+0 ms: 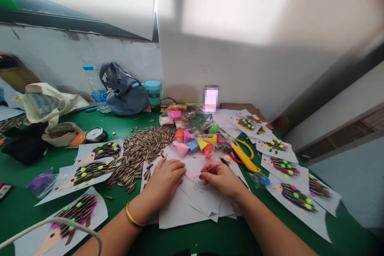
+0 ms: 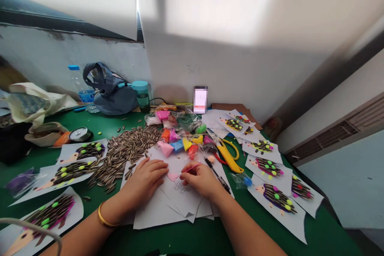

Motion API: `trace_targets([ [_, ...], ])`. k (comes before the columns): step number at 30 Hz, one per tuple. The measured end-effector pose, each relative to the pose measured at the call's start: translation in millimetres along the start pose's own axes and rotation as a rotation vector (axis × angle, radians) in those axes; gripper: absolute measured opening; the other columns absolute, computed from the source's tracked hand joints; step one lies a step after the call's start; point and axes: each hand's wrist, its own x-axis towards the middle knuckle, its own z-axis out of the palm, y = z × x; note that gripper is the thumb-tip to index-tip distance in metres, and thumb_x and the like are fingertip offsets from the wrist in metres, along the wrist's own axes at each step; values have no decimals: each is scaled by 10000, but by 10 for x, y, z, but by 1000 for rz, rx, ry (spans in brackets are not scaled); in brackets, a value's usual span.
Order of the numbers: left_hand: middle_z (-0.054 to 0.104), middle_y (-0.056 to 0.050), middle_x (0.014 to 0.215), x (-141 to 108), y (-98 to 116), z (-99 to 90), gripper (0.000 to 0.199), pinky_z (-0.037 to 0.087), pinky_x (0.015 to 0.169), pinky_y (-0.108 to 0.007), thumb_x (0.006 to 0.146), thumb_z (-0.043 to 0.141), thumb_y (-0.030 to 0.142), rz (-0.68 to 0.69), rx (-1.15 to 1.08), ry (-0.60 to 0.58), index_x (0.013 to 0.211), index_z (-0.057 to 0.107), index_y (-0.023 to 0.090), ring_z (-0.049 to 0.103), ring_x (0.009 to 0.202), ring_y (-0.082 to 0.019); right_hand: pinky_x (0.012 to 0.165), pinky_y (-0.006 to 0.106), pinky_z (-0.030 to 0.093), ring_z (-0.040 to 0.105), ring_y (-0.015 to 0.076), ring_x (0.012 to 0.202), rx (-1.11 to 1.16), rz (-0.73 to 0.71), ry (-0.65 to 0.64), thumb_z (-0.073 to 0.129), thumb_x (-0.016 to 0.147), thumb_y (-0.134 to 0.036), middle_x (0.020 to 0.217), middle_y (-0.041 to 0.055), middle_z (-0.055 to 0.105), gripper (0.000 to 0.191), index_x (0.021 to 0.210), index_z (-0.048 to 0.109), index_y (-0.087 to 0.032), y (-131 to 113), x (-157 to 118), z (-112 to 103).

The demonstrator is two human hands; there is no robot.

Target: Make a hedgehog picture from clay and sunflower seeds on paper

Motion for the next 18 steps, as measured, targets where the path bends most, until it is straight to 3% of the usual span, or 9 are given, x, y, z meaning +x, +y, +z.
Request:
trace_targets([
  [6,646,-75,1332,15,27,-4,383,201,1165,-585,839,709,211,7,-30,-45,1215,652,255,530,1292,-288,781,312,493,662,199,844,-360,-331,123,650,821,-255,863,45,731,90,835,723,-204,-8,80,90],
  [18,628,-71,1363,20,-44,38,492,115,1193,-611,826,714,168,38,-84,-78,1291,600,282,475,1364,-286,784,309,492,663,201,843,-444,-303,42,637,844,-214,873,36,737,114,854,750,-221,-15,68,58],
])
